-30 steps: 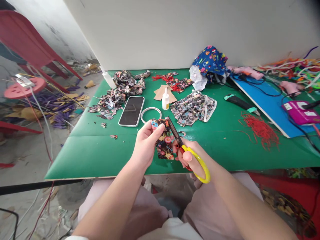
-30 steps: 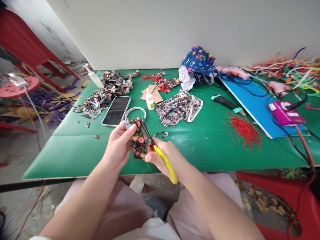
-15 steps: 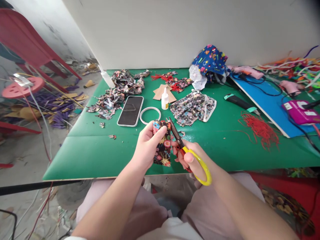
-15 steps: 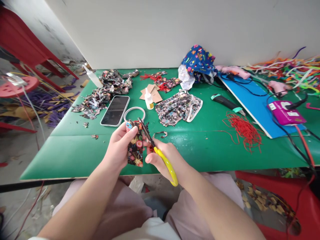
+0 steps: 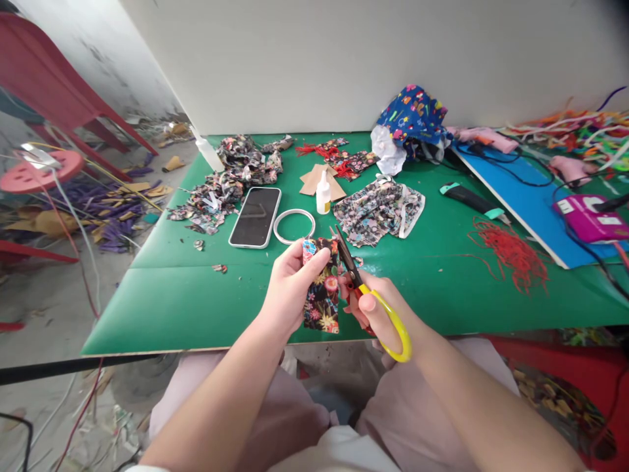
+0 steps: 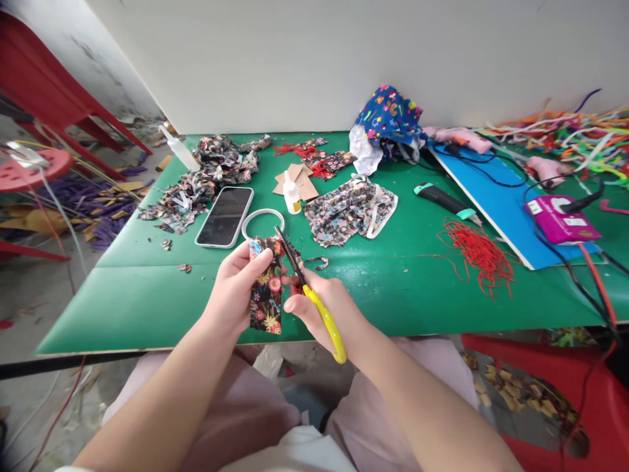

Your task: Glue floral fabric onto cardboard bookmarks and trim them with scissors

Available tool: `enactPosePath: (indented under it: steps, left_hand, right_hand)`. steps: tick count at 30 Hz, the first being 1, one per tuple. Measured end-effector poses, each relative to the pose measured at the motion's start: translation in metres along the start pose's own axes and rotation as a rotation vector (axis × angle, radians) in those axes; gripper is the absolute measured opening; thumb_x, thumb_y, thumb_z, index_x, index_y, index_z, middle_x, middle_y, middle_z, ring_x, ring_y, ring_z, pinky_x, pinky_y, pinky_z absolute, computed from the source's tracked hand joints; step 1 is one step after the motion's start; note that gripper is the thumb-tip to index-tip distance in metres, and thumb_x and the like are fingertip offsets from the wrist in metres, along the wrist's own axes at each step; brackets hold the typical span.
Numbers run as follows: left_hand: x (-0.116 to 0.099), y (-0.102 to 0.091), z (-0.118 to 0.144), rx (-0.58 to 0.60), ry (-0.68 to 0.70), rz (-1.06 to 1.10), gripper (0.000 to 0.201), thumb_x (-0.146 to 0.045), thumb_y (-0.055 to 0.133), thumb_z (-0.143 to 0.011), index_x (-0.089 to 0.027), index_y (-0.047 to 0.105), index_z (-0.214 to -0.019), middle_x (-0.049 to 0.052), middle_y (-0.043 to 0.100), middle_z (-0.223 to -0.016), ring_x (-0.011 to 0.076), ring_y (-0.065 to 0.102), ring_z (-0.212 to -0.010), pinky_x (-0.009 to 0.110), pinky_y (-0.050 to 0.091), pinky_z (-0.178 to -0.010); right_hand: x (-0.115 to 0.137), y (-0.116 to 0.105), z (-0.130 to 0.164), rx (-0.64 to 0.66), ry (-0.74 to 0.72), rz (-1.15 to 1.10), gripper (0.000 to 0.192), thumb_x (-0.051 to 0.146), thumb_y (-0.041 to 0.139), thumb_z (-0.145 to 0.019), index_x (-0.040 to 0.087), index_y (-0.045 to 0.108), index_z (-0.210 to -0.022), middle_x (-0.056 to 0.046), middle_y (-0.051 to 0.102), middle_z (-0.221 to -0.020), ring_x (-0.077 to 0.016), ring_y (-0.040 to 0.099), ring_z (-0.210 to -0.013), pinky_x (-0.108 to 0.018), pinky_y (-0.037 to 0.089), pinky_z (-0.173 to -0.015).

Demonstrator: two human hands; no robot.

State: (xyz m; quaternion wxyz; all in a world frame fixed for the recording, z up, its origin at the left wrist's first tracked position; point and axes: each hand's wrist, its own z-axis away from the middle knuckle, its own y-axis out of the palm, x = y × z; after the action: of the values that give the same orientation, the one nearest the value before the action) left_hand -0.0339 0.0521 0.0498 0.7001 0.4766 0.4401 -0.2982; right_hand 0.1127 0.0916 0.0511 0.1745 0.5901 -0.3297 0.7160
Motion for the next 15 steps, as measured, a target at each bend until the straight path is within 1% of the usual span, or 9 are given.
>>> enactPosePath:
  steps: [2,4,9,11,13,15]
  left_hand:
    - [0.0001,0.0001,-0.0002,-0.016,0.019,0.006,0.016,-0.029,0.070,-0.074,-0.017,0.060,-0.078,-0.004,0.062,-0.067,0.0073,0.057,-0.054,0.018,0.049,-0.055]
    - [0.0006,0.0002,-0.0003,-0.015,0.016,0.033,0.015,-0.028,0.070,-0.074,-0.017,0.061,-0.078,-0.003,0.064,-0.070,0.0077,0.059,-0.059,0.018,0.049,-0.060]
    - [0.0012,0.0011,-0.0001,0.007,0.003,0.068,0.016,-0.028,0.071,-0.072,-0.017,0.064,-0.080,-0.002,0.067,-0.073,0.0098,0.062,-0.066,0.020,0.050,-0.067]
    - [0.0014,0.0015,-0.0001,0.008,0.003,0.069,0.017,-0.028,0.072,-0.071,-0.018,0.064,-0.082,-0.002,0.068,-0.076,0.0105,0.062,-0.068,0.021,0.050,-0.069]
    - [0.0019,0.0016,-0.0001,0.017,-0.002,0.076,0.018,-0.027,0.073,-0.070,-0.018,0.065,-0.082,-0.002,0.068,-0.077,0.0104,0.062,-0.068,0.021,0.049,-0.069]
    - [0.0028,0.0013,0.0001,0.031,-0.013,0.076,0.018,-0.026,0.073,-0.070,-0.018,0.065,-0.083,-0.002,0.067,-0.076,0.0090,0.061,-0.065,0.019,0.048,-0.065]
  right_hand:
    - [0.0009,-0.0006,-0.0002,0.013,0.001,0.018,0.080,0.088,0.023,-0.063,0.017,0.056,-0.085,0.005,0.041,-0.048,-0.0122,0.045,-0.048,-0.029,0.045,-0.060]
    - [0.0015,-0.0007,-0.0004,0.019,-0.004,0.032,0.078,0.088,0.022,-0.063,0.018,0.053,-0.081,0.005,0.042,-0.049,-0.0116,0.044,-0.048,-0.027,0.044,-0.059]
    - [0.0022,-0.0004,-0.0006,0.021,-0.034,0.062,0.080,0.086,0.021,-0.066,0.018,0.054,-0.091,0.005,0.042,-0.050,-0.0122,0.044,-0.049,-0.026,0.041,-0.057]
    - [0.0026,-0.0006,-0.0006,0.025,-0.039,0.077,0.079,0.085,0.021,-0.067,0.017,0.055,-0.091,0.003,0.044,-0.051,-0.0128,0.045,-0.051,-0.026,0.039,-0.056]
    - [0.0031,-0.0009,-0.0006,0.025,-0.040,0.092,0.079,0.084,0.021,-0.069,0.016,0.056,-0.090,0.001,0.047,-0.054,-0.0137,0.048,-0.053,-0.025,0.038,-0.056]
    - [0.0035,-0.0008,-0.0008,0.018,-0.044,0.104,0.081,0.083,0.020,-0.071,0.016,0.058,-0.094,0.000,0.051,-0.057,-0.0149,0.050,-0.055,-0.026,0.039,-0.057]
